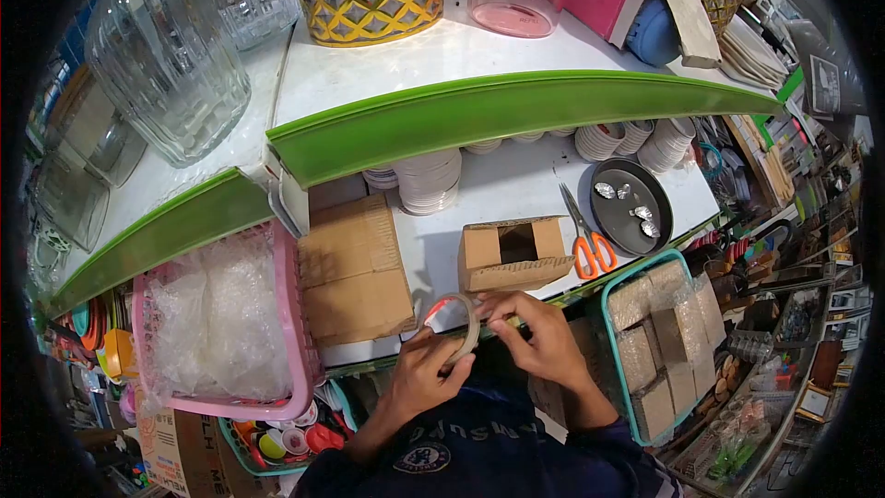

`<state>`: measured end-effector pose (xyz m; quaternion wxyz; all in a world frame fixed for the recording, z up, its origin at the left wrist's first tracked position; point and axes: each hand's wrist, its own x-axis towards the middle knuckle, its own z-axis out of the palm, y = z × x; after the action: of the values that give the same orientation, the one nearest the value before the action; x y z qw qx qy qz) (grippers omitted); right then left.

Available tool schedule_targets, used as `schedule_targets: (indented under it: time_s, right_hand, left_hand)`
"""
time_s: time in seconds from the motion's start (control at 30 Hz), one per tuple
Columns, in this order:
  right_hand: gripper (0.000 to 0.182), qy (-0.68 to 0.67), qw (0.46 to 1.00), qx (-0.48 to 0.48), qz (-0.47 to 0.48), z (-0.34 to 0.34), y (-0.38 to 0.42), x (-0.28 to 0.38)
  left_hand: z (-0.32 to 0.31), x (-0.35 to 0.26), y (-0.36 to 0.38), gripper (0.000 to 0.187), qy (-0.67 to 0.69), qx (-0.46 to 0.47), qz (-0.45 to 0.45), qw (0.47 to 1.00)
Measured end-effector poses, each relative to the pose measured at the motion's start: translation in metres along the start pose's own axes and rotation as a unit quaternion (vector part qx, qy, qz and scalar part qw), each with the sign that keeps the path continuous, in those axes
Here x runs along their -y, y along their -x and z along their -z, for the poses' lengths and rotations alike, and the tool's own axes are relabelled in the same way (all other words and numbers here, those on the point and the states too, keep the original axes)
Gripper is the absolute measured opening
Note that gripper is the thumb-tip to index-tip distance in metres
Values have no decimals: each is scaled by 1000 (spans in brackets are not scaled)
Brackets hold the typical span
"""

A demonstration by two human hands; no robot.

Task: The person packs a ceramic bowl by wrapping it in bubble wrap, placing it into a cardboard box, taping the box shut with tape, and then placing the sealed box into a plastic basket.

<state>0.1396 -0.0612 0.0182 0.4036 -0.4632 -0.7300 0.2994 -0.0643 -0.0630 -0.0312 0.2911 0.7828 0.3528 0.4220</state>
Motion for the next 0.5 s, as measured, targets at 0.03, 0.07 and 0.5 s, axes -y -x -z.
schedule_targets:
  time_s: [0.03,0.07,0.5]
  right_hand:
    - [10,-66,995,22,-77,4,3,-1]
    - [11,-131,978,44,-153,7,6,-1]
    - [17,-124,976,92,-152,-7,4,12]
  left_hand:
    - [3,3,2,21,19,2,-27,999]
    - [5,7,4,22,38,4,-53,998]
    - [6,-14,4,52,183,90,207,957]
